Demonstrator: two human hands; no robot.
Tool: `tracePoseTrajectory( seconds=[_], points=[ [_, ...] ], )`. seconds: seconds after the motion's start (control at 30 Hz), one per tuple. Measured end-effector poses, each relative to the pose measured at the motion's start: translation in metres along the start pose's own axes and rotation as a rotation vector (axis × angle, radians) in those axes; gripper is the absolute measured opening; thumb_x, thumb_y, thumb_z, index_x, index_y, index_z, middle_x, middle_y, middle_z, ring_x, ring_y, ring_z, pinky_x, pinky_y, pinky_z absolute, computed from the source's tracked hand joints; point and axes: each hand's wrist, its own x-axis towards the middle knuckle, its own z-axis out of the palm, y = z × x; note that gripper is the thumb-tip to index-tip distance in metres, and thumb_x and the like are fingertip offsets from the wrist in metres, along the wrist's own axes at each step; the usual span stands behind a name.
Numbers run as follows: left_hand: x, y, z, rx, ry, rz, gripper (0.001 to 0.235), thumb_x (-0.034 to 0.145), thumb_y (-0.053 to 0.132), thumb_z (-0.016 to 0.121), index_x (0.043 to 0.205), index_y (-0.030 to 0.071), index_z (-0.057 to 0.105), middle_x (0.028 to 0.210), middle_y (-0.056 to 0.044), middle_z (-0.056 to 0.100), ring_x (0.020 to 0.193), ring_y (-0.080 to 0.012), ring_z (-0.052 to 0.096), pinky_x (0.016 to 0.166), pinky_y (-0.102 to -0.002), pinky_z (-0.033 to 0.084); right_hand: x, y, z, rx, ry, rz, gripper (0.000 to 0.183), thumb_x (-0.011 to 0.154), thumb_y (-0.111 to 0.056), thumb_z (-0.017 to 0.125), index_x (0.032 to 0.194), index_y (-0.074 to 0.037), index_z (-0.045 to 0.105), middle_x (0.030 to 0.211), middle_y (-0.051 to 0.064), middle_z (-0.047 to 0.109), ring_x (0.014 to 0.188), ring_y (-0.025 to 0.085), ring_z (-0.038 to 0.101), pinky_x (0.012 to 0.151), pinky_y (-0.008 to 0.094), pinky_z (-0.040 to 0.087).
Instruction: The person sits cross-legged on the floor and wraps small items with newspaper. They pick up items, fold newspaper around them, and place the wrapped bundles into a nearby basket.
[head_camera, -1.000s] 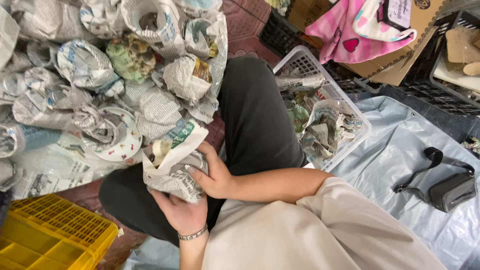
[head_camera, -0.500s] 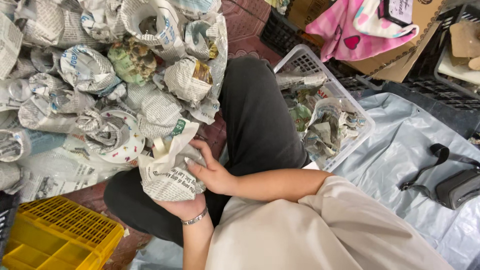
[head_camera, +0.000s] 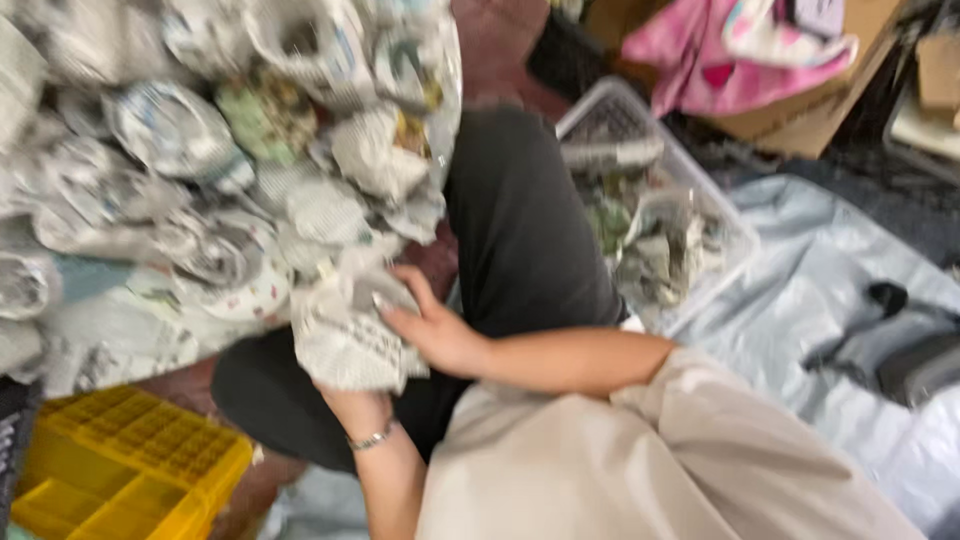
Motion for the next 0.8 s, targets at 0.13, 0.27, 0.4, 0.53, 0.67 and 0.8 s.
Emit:
tracePoseTrajectory(
  seconds=[0.13, 0.27, 0.4, 0.53, 0.67, 0.8],
  points=[
    [-0.007, 0.01, -0.008, -0.631, -0.018, -0.424, 0.072, 0.103, 0.054, 0.043, 0.155, 0.004, 0.038, 0.152, -0.014, 0.05, 0.137, -0.0303, 0.053, 0.112, -0.048, 0.046, 0.0, -0.013, -0.006, -0.076, 0.034, -0.075, 0.043, 0.11, -0.013, 0.055, 0.15, -0.01, 0.038, 0.135, 0.009, 0.054, 0.128, 0.016, 0.05, 0.11, 0.033, 0.044],
    [-0.035, 0.031, -0.002, -1.035, -0.222, -0.689, 0.089, 0.088, 0.074, 0.036, 0.151, 0.011, 0.038, 0.148, -0.012, 0.053, 0.131, -0.0346, 0.054, 0.104, -0.056, 0.047, -0.004, -0.031, -0.012, -0.521, -0.01, -0.457, 0.057, 0.101, -0.009, 0.064, 0.151, -0.013, 0.036, 0.146, 0.017, 0.048, 0.139, 0.029, 0.051, 0.119, 0.04, 0.042],
    [-0.043, 0.041, 0.003, -1.264, -0.424, -0.607, 0.099, 0.095, 0.077, 0.044, 0.167, 0.01, 0.031, 0.165, -0.013, 0.04, 0.145, -0.0337, 0.045, 0.114, -0.048, 0.042, -0.004, -0.031, -0.026, -0.664, -0.231, -0.775, 0.071, 0.089, -0.006, 0.073, 0.148, -0.016, 0.035, 0.15, 0.025, 0.041, 0.139, 0.046, 0.047, 0.118, 0.05, 0.042],
    [-0.023, 0.056, 0.003, -0.928, -0.241, -0.603, 0.101, 0.093, 0.078, 0.048, 0.164, 0.01, 0.026, 0.167, -0.01, 0.033, 0.146, -0.0297, 0.039, 0.115, -0.045, 0.039, -0.004, -0.024, -0.032, -0.708, -0.331, -0.886, 0.07, 0.092, -0.012, 0.078, 0.146, -0.017, 0.033, 0.147, 0.024, 0.042, 0.136, 0.044, 0.05, 0.117, 0.051, 0.043],
    [-0.026, 0.063, 0.017, -0.997, -0.282, -0.64, 0.105, 0.076, 0.084, 0.047, 0.16, 0.025, 0.024, 0.165, -0.004, 0.03, 0.145, -0.0292, 0.041, 0.107, -0.058, 0.041, -0.009, -0.023, -0.036, -0.639, -0.071, -0.549, 0.064, 0.095, -0.008, 0.073, 0.148, -0.01, 0.038, 0.142, 0.017, 0.051, 0.134, 0.032, 0.053, 0.116, 0.042, 0.044],
    [-0.016, 0.067, 0.014, -0.507, -0.172, -0.088, 0.106, 0.094, 0.074, 0.062, 0.168, 0.008, 0.023, 0.174, -0.014, 0.025, 0.161, -0.0321, 0.03, 0.131, -0.049, 0.029, -0.005, -0.047, -0.052, -0.619, -0.089, -0.361, 0.053, 0.1, -0.004, 0.068, 0.148, -0.003, 0.045, 0.139, 0.012, 0.055, 0.134, 0.023, 0.054, 0.117, 0.035, 0.044]
  ],
)
